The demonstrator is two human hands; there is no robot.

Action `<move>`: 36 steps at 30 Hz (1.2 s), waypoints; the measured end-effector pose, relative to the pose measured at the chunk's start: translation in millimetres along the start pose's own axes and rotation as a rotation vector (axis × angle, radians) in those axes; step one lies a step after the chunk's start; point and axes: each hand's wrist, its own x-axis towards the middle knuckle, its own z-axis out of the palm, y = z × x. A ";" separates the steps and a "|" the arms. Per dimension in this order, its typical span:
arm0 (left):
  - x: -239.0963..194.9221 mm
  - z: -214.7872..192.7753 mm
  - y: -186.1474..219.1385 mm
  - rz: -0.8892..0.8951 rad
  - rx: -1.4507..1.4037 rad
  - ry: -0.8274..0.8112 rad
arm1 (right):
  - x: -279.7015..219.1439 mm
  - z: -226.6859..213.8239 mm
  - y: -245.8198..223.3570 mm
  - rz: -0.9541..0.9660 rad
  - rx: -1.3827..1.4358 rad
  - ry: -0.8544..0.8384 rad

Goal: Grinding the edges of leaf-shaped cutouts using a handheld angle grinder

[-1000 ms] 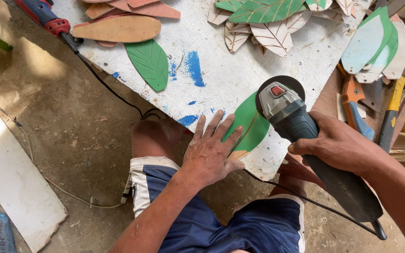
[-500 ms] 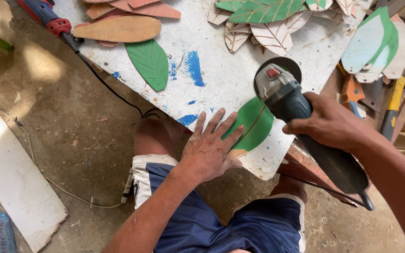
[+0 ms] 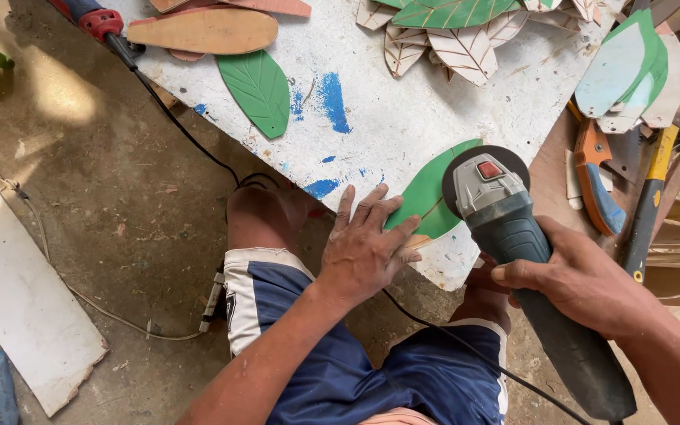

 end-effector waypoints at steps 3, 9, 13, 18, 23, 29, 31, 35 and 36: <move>0.3 8.1 11.3 -0.073 -0.043 0.106 | -0.4 1.1 -0.2 0.014 -0.010 0.001; 0.6 13.7 15.9 -0.093 0.000 0.161 | -4.2 3.6 -8.4 0.055 -0.026 -0.008; 2.0 11.1 14.6 -0.092 -0.011 0.129 | 0.5 4.2 -7.1 0.054 -0.021 -0.004; 0.0 16.3 12.3 -0.076 -0.001 0.085 | 9.7 1.6 -2.9 0.005 -0.035 -0.022; 0.5 12.3 13.1 -0.035 0.025 0.089 | 11.4 0.7 -13.9 -0.010 -0.098 0.010; 0.9 12.7 12.1 -0.019 0.027 0.055 | 17.1 -4.6 -26.0 -0.003 -0.200 0.033; 0.3 13.2 11.3 -0.018 0.019 0.042 | 17.3 -4.8 -30.3 0.021 -0.213 0.032; 3.6 8.9 11.5 -0.008 0.035 0.047 | 22.8 -6.4 -36.9 -0.020 -0.195 0.018; 5.2 6.3 12.6 -0.006 0.055 0.058 | 24.1 -7.2 -38.8 -0.029 -0.194 -0.002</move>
